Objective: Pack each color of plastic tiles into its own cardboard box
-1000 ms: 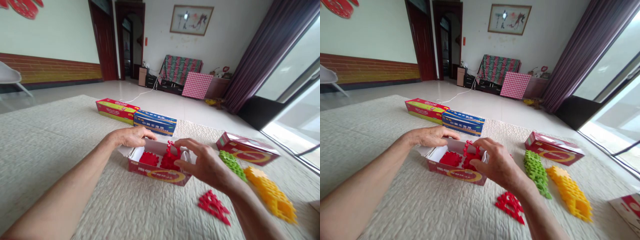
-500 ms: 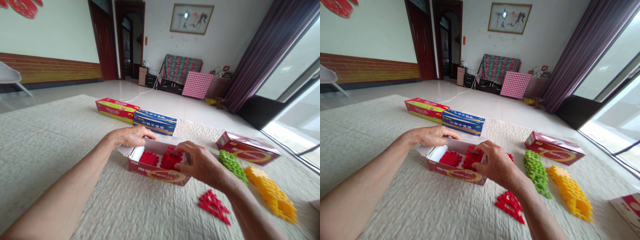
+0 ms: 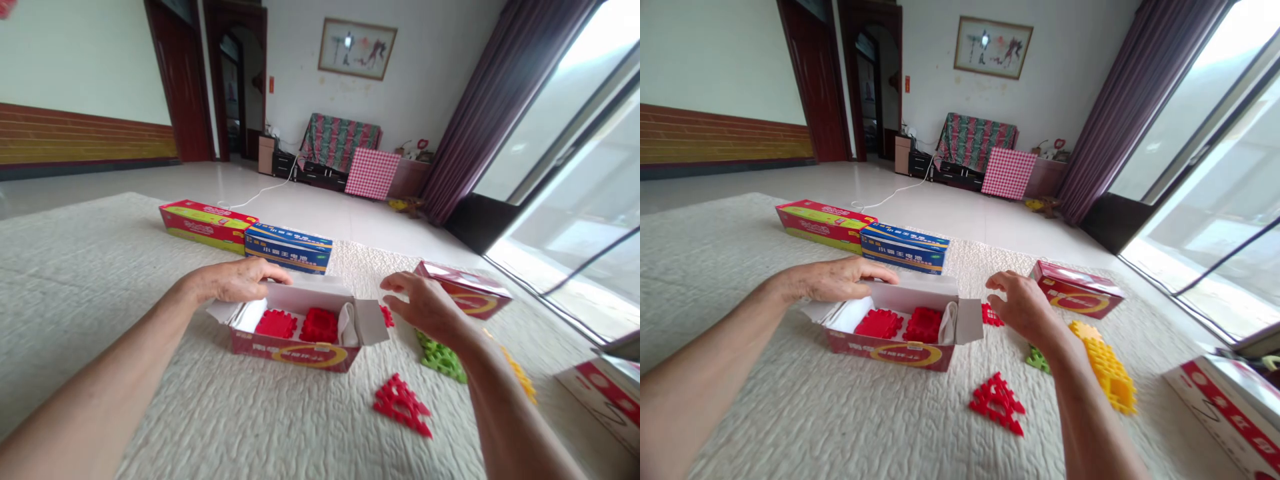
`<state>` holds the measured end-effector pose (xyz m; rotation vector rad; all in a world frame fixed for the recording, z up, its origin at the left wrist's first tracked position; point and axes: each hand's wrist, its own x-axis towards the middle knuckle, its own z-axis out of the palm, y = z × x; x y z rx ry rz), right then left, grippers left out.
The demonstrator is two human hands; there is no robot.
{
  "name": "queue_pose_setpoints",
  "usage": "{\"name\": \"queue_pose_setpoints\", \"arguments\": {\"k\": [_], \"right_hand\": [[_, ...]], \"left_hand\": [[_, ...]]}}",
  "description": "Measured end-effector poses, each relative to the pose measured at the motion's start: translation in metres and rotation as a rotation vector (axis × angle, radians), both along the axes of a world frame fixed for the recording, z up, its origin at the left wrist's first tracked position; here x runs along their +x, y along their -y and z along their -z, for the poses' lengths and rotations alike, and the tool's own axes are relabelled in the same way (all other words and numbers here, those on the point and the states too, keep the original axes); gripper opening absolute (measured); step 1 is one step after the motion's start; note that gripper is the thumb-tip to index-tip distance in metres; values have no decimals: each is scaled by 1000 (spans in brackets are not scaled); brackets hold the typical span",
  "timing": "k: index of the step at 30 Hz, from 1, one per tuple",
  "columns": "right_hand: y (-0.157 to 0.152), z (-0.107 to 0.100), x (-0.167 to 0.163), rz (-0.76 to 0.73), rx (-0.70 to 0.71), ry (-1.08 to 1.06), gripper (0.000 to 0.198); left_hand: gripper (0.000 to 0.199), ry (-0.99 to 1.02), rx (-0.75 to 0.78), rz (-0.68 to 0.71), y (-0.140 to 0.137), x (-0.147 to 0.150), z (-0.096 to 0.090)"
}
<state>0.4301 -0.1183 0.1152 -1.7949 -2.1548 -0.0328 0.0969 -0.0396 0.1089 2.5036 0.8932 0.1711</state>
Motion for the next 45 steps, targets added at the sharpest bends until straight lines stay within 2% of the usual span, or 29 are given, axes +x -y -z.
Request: {"name": "queue_pose_setpoints", "arguments": {"k": [5, 8, 12, 15, 21, 24, 30, 36, 40, 45], "right_hand": [[-11, 33, 20, 24, -227, 122, 39], [-16, 49, 21, -9, -284, 150, 34], [-18, 57, 20, -34, -286, 161, 22], [-17, 56, 19, -52, -254, 173, 15], [-17, 55, 21, -83, -222, 189, 12], [-20, 53, 27, -55, -191, 204, 20], [-17, 27, 25, 58, 90, 152, 39], [7, -3, -27, -116, 299, -49, 35], [20, -3, -67, -271, 258, -144, 34], [24, 5, -85, -362, 40, -169, 30]], "left_hand": [[58, -9, -10, 20, 1, 1, -1], [59, -13, -2, 22, 0, 1, -1], [59, -8, 1, 14, 0, 0, 0], [59, -5, 7, 3, -1, -1, 1], [58, 5, -20, -7, 0, -1, 0], [59, 21, -28, 3, 1, 0, -1], [60, 24, -28, 13, 2, 1, -2], [62, 21, -3, 7, -1, -1, 3], [62, 22, 4, 24, -3, -2, 3], [60, 19, 4, 30, 0, -1, 1]]}}
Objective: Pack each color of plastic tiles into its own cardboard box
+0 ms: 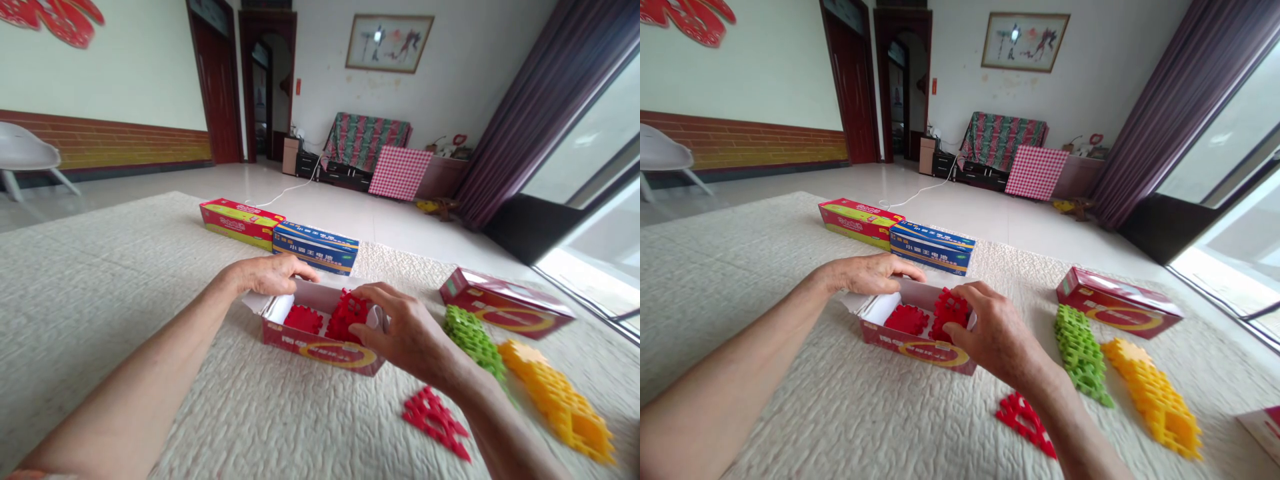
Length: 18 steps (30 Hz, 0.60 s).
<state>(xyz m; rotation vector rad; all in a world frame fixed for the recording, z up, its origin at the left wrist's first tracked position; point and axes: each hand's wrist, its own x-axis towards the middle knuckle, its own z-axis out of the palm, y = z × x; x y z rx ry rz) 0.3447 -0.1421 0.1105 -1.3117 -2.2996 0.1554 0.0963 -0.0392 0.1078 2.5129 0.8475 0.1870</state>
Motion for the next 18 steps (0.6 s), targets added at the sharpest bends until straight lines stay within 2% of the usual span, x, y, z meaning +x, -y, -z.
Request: {"name": "queue_pose_setpoints", "arguments": {"k": [3, 7, 18], "right_hand": [[-1, 2, 1, 1, -70, 23, 28], [-2, 2, 2, 8, -92, 29, 28], [-1, 1, 3, 44, -63, 34, 25]], "left_hand": [[58, -5, 1, -9, 1, 0, 0], [59, -8, 7, -9, 0, 0, 0], [61, 11, 2, 4, -1, 0, 1]]}}
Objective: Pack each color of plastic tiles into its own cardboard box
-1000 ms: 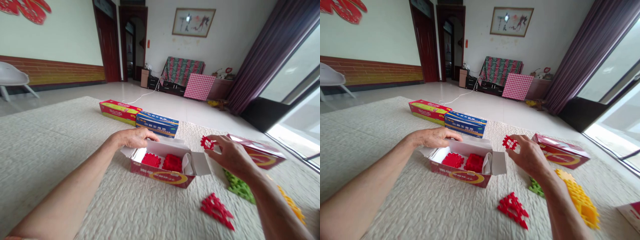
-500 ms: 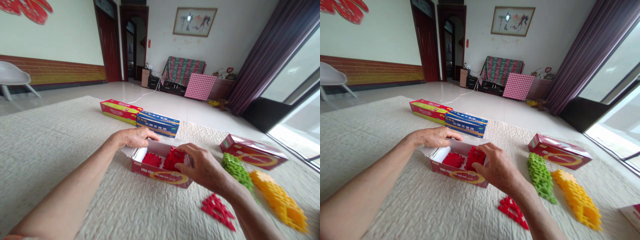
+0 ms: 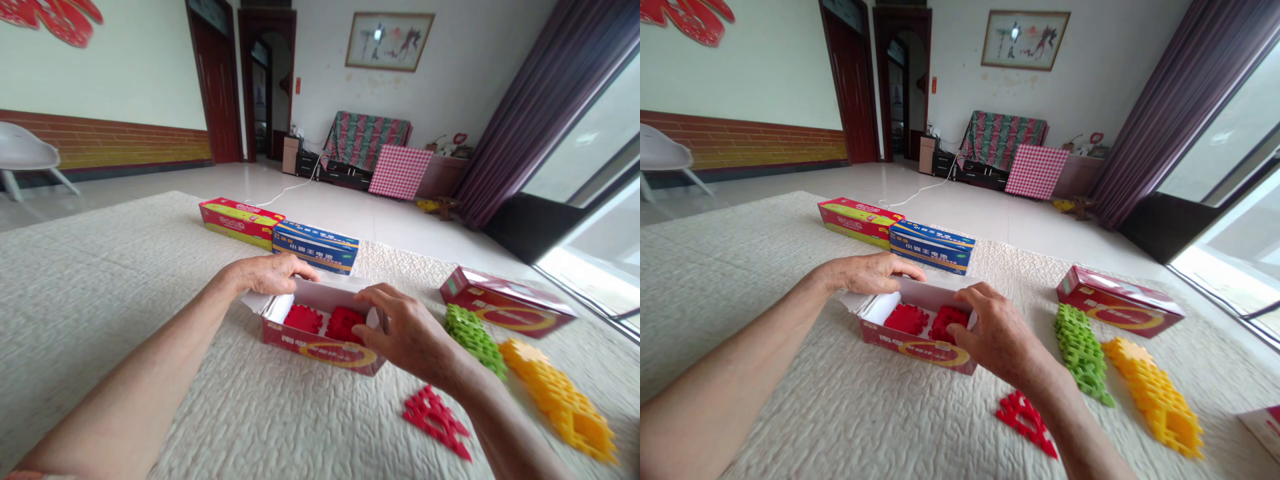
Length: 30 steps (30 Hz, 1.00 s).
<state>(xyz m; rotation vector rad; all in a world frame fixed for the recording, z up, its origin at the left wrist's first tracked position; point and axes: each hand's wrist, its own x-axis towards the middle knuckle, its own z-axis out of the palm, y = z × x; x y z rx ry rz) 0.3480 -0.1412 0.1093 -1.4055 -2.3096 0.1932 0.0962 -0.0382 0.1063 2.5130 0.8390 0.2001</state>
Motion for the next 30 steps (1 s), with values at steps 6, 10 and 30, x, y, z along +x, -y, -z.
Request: {"name": "queue_pose_setpoints", "arguments": {"k": [6, 10, 30], "right_hand": [[-5, 7, 4, 16, 67, -28, 24], [-9, 13, 13, 108, 108, -81, 31], [57, 24, -8, 354, -90, -359, 45]], "left_hand": [[61, 12, 5, 11, 0, 1, 1], [62, 34, 2, -11, 2, 3, 2], [63, 114, -21, -231, 84, -2, 11]]}}
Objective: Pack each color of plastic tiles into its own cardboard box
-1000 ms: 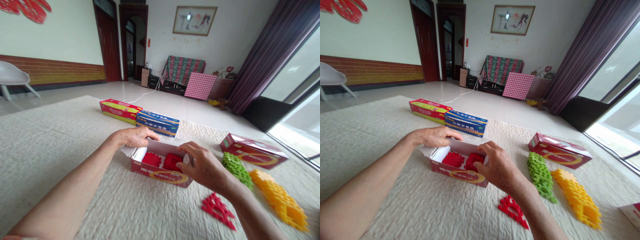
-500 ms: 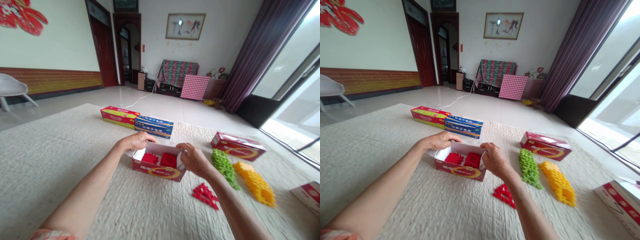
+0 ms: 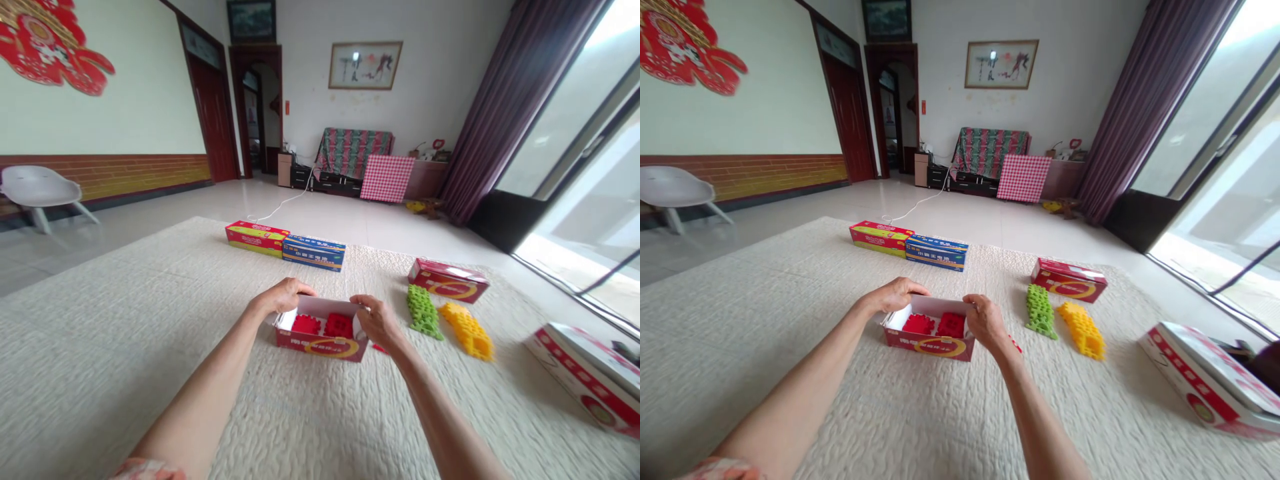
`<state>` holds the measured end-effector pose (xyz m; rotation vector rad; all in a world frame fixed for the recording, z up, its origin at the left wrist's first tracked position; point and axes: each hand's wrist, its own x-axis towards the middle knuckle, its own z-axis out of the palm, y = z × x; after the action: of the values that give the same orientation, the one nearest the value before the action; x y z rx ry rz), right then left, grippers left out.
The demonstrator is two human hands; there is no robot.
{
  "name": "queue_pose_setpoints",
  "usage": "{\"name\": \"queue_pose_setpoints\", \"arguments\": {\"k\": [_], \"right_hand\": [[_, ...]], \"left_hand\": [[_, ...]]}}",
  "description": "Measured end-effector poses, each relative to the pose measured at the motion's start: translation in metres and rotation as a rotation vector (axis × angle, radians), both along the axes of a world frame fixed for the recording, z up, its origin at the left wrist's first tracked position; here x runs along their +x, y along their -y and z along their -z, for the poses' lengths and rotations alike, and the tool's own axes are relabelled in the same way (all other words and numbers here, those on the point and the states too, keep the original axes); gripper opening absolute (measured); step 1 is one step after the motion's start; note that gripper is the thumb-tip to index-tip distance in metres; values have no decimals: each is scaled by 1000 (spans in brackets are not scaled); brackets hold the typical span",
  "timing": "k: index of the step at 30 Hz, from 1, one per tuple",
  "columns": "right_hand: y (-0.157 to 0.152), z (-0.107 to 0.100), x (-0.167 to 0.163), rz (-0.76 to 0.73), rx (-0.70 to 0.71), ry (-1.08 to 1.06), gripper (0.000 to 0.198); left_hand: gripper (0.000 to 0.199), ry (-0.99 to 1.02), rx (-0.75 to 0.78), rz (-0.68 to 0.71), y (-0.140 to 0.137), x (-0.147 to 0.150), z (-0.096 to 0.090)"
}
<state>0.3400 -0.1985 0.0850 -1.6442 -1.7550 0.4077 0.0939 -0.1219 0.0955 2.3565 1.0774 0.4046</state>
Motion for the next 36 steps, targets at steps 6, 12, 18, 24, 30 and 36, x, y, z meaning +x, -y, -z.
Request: {"name": "queue_pose_setpoints", "arguments": {"k": [6, 12, 18, 24, 30, 36], "right_hand": [[36, -2, 2, 2, -1, -34, 43], [59, 5, 7, 3, 15, -107, 39], [63, 11, 61, 170, 135, -184, 42], [68, 45, 96, 206, 114, -110, 36], [62, 71, 91, 89, 158, 0, 41], [64, 79, 89, -30, 208, 149, 49]], "left_hand": [[69, 11, -7, 9, 42, -1, -4], [67, 41, 47, 10, 70, 2, -4], [58, 28, 115, -61, 70, 0, 8], [55, 34, 119, -76, 57, 5, 12], [55, 23, 177, -76, 40, 20, 8], [58, 28, 195, -76, 22, 28, 13]]}}
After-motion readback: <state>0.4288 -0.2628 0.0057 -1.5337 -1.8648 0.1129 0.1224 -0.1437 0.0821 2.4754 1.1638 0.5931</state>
